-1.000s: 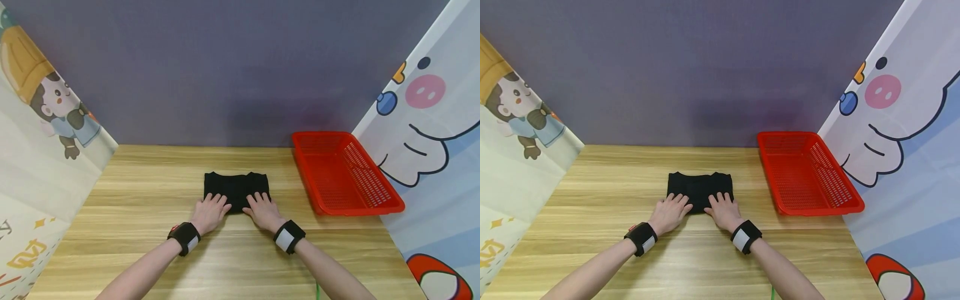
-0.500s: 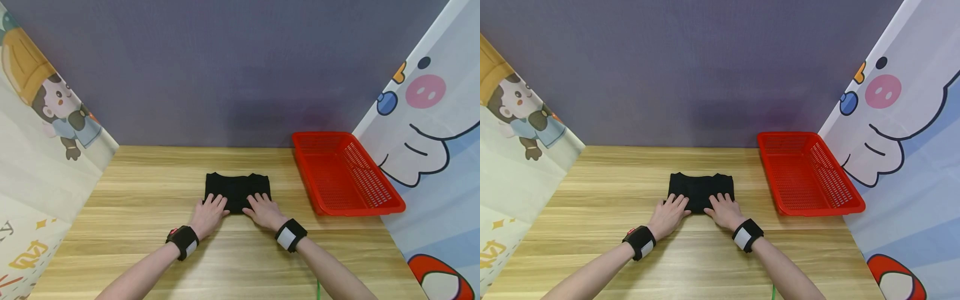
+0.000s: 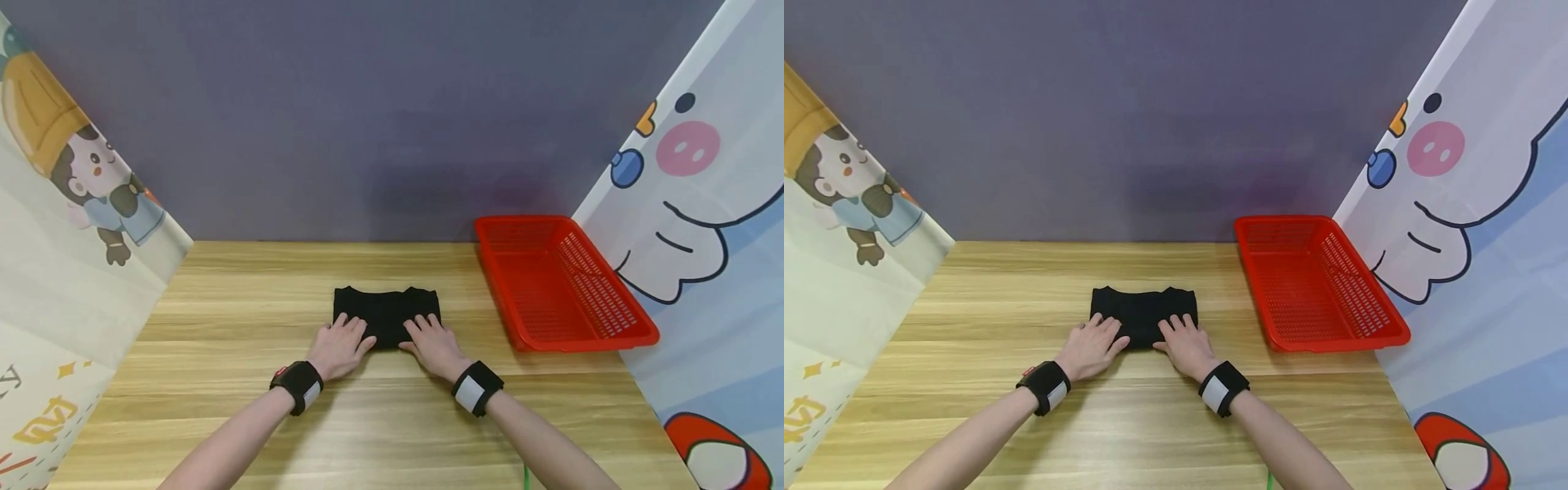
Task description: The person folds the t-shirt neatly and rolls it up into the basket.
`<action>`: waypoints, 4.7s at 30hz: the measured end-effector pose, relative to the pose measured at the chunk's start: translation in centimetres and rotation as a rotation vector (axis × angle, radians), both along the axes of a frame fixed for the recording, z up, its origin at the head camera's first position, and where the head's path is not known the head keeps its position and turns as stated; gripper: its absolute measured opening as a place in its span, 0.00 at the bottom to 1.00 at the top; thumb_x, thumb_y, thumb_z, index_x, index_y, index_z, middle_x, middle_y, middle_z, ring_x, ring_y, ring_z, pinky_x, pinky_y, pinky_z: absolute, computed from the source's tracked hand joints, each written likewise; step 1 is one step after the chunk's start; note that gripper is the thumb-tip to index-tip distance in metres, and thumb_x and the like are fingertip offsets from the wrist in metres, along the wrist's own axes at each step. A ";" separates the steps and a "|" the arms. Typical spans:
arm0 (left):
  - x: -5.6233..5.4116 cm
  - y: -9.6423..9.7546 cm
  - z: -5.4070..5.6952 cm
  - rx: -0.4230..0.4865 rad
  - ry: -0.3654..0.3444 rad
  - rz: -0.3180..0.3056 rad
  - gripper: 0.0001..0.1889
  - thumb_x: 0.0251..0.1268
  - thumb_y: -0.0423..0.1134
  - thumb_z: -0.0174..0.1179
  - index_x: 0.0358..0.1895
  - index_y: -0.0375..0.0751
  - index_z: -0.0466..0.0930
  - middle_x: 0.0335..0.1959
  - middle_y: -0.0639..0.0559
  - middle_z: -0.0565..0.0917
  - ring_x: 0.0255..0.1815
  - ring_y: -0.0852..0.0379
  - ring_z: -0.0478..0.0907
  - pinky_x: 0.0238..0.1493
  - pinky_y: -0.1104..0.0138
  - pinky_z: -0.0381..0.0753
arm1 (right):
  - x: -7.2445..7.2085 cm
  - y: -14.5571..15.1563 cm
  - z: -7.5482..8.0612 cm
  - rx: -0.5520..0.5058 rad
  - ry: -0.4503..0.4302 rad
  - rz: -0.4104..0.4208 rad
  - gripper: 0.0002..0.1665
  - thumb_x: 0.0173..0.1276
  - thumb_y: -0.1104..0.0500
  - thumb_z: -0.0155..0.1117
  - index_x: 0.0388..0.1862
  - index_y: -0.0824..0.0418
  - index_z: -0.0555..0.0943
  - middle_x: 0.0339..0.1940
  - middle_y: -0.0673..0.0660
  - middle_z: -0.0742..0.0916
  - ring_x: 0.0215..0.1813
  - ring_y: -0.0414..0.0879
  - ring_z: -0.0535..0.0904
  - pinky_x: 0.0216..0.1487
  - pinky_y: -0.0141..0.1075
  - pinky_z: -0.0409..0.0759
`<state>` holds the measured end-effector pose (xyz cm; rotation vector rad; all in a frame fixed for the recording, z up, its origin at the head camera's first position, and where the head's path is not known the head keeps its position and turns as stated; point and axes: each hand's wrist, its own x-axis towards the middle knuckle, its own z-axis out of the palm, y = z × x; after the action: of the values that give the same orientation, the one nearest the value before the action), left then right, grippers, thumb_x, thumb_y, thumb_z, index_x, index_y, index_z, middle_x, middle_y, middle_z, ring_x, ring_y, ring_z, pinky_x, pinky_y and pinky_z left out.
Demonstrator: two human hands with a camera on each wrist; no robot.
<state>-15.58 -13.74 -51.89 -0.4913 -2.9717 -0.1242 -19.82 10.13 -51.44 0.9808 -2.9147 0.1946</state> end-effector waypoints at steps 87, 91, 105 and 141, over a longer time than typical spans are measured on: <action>-1.0 -0.8 0.5 -0.006 -0.013 -0.108 0.21 0.79 0.56 0.45 0.57 0.44 0.76 0.54 0.49 0.83 0.57 0.42 0.79 0.37 0.50 0.83 | -1.0 0.8 -0.2 -0.027 -0.019 0.029 0.30 0.72 0.37 0.60 0.65 0.52 0.75 0.58 0.56 0.81 0.62 0.58 0.75 0.56 0.65 0.77; -0.8 -1.0 0.1 -0.042 0.069 -0.112 0.26 0.77 0.61 0.46 0.60 0.45 0.76 0.56 0.49 0.82 0.57 0.45 0.79 0.35 0.54 0.83 | -1.4 0.7 0.3 -0.021 -0.113 0.046 0.29 0.73 0.38 0.58 0.64 0.53 0.76 0.60 0.56 0.82 0.62 0.59 0.75 0.57 0.65 0.77; -0.7 -0.6 -0.2 -0.043 0.098 -0.112 0.15 0.78 0.55 0.48 0.52 0.50 0.75 0.47 0.54 0.85 0.46 0.47 0.83 0.21 0.60 0.75 | -1.3 0.8 1.0 -0.018 -0.182 0.025 0.38 0.70 0.34 0.61 0.70 0.55 0.72 0.66 0.60 0.77 0.70 0.63 0.69 0.62 0.67 0.73; -1.0 -1.2 -0.1 -0.043 0.112 -0.145 0.20 0.78 0.56 0.48 0.56 0.47 0.78 0.51 0.51 0.85 0.54 0.48 0.81 0.28 0.55 0.84 | -1.4 0.9 -0.1 -0.068 0.019 0.053 0.34 0.70 0.36 0.61 0.68 0.51 0.75 0.60 0.54 0.82 0.63 0.55 0.75 0.58 0.63 0.76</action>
<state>-16.60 -14.97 -52.02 -0.6958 -2.8330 -0.0442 -21.18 10.98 -51.52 1.0441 -2.8469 0.2838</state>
